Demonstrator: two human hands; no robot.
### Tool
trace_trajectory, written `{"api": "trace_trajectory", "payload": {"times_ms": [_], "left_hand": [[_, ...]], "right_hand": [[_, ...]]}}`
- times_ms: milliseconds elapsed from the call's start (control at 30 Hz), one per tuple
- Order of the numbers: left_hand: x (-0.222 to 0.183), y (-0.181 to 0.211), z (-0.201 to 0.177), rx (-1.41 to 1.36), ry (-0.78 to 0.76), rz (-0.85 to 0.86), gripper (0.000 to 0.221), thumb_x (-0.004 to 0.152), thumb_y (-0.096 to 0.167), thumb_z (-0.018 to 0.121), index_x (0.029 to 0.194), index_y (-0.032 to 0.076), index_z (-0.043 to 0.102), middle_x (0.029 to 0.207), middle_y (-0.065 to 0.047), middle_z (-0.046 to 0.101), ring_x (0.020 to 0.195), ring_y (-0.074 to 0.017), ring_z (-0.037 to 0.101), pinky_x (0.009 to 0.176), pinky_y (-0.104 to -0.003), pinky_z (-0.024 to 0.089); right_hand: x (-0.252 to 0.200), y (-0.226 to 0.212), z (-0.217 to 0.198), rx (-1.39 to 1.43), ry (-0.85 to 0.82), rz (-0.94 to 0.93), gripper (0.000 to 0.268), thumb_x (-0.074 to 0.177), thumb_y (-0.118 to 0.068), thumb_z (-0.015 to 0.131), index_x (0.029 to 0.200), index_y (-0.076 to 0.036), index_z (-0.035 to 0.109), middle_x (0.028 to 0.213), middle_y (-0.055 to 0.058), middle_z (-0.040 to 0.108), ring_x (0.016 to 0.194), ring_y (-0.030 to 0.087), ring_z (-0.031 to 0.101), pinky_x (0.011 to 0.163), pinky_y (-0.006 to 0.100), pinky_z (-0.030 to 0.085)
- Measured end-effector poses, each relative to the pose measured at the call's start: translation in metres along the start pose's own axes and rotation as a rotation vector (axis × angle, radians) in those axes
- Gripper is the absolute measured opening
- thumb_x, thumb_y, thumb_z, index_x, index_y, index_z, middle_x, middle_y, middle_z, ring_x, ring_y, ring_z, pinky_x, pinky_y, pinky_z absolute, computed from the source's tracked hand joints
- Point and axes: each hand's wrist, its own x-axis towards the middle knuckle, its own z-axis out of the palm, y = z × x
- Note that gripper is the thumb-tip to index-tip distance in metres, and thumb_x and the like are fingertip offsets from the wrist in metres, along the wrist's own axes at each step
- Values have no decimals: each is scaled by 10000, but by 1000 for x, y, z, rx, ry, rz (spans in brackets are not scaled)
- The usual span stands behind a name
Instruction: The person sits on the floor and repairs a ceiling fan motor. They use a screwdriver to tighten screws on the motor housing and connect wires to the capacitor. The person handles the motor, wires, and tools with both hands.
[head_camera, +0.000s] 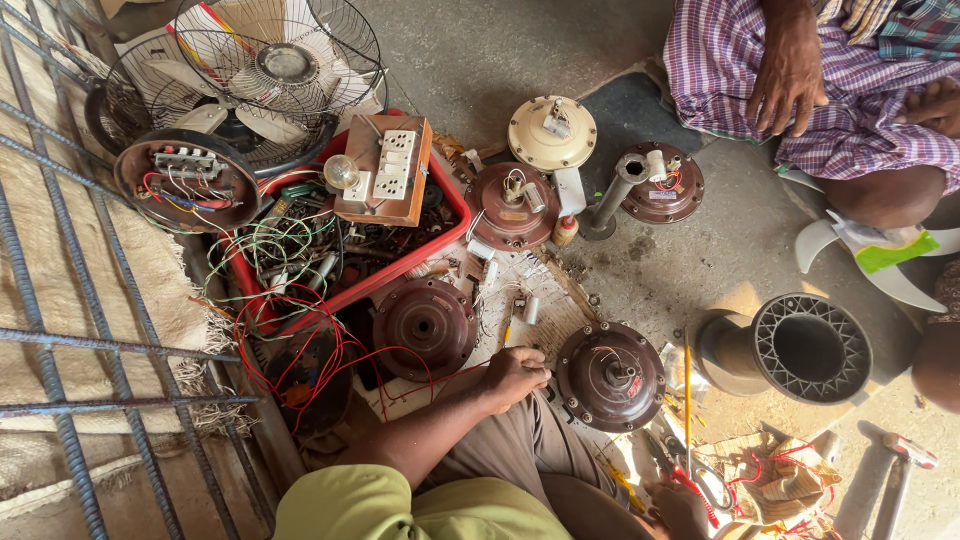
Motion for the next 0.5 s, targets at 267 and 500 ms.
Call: {"api": "trace_trajectory", "payload": {"times_ms": [267, 500], "left_hand": [[15, -17, 0, -56, -2, -15, 427, 878, 2, 732, 1265, -118, 600, 1054, -146, 725, 839, -166, 716, 752, -277, 618], [12, 22, -5, -58, 40, -174, 303, 860, 21, 758, 1130, -70, 656, 948, -170, 697, 720, -178, 670, 621, -287, 583]], "right_hand": [[-49, -9, -28, 565, 122, 201, 308, 933, -184, 744, 1131, 50, 710, 907, 225, 736, 723, 313, 720, 666, 425, 602], [-63, -15, -15, 504, 221, 133, 357, 912, -153, 801, 1132, 119, 735, 924, 279, 746, 735, 311, 718, 678, 421, 595]]}}
